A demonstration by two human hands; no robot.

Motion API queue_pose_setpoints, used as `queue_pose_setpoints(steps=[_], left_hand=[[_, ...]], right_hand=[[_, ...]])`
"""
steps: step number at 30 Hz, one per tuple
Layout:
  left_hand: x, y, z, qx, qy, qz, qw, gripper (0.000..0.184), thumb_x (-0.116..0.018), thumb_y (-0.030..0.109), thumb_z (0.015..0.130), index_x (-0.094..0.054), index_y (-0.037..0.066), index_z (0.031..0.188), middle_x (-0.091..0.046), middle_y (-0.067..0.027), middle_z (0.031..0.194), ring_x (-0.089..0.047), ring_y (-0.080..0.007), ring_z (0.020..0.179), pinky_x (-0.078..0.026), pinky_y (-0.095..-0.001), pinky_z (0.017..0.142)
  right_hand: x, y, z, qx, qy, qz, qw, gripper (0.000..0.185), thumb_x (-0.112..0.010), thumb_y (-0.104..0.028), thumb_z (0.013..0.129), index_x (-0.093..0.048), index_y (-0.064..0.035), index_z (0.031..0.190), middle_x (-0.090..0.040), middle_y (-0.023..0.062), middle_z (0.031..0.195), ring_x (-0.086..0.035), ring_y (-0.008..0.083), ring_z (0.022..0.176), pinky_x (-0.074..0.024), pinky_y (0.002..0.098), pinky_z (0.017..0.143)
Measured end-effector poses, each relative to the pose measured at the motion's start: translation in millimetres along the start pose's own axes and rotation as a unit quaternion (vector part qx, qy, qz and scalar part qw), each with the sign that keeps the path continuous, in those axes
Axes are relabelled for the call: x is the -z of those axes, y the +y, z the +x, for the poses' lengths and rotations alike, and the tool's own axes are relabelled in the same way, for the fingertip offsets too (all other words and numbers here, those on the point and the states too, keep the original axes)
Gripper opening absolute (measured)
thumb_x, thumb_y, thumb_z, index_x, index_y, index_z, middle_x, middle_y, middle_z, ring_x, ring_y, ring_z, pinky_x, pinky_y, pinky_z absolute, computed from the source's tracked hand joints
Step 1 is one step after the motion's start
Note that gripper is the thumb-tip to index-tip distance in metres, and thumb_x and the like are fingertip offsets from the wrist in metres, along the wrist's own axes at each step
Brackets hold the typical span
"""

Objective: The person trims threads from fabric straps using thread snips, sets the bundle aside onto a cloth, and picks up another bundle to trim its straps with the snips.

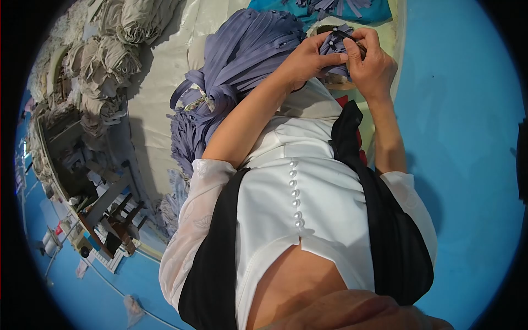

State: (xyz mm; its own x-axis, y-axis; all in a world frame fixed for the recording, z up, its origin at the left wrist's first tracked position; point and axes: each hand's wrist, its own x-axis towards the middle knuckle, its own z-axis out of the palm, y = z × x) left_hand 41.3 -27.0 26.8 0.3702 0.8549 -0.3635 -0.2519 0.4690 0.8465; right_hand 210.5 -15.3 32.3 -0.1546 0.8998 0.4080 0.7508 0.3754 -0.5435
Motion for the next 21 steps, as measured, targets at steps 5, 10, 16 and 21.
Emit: queue_pose_setpoints(steps=[5, 10, 16, 21], left_hand=[[1.6, 0.3, -0.6, 0.011, -0.024, -0.002, 1.0, 0.038, -0.08, 0.021, 0.086, -0.064, 0.01, 0.119, -0.057, 0.0073, 0.082, -0.046, -0.0015, 0.062, -0.032, -0.0199, 0.051], [3.1, 2.8, -1.8, 0.026, -0.015, -0.024, 0.999, 0.04, -0.079, 0.019, 0.086, -0.062, 0.008, 0.12, -0.065, 0.002, 0.094, -0.06, -0.0069, 0.075, -0.045, -0.0213, 0.059], [6.2, 4.3, -4.6, 0.033, 0.022, -0.003, 0.999, 0.037, -0.077, 0.02, 0.087, -0.061, 0.009, 0.119, -0.069, 0.0003, 0.101, -0.066, -0.0092, 0.085, -0.051, -0.0215, 0.066], [12.0, 3.4, -3.2, 0.001, -0.022, -0.028, 0.999, 0.036, -0.074, 0.019, 0.089, -0.059, 0.009, 0.121, -0.07, -0.0001, 0.103, -0.065, -0.0083, 0.087, -0.05, -0.0214, 0.066]], right_hand=[[2.2, 0.7, 3.7, 0.045, 0.016, -0.014, 0.999, 0.02, -0.069, -0.03, 0.093, -0.06, -0.0129, 0.098, -0.069, 0.004, 0.069, -0.069, 0.027, 0.061, -0.0502, 0.0366, 0.053], [6.7, 4.2, 2.0, -0.025, 0.032, 0.083, 0.996, 0.021, -0.068, -0.03, 0.094, -0.061, -0.0102, 0.095, -0.068, 0.0027, 0.069, -0.066, 0.0214, 0.059, -0.0477, 0.0322, 0.053], [9.7, 37.6, 1.7, -0.221, -0.006, 0.32, 0.921, 0.032, -0.067, -0.037, 0.097, -0.062, -0.0052, 0.096, -0.066, 0.0001, 0.074, -0.062, 0.0072, 0.07, -0.0459, 0.026, 0.061], [9.9, 18.6, 7.7, -0.395, -0.071, 0.407, 0.82, 0.028, -0.067, -0.032, 0.098, -0.065, -0.0043, 0.097, -0.06, -0.0041, 0.074, -0.048, 0.0008, 0.059, -0.0358, 0.0213, 0.052]])
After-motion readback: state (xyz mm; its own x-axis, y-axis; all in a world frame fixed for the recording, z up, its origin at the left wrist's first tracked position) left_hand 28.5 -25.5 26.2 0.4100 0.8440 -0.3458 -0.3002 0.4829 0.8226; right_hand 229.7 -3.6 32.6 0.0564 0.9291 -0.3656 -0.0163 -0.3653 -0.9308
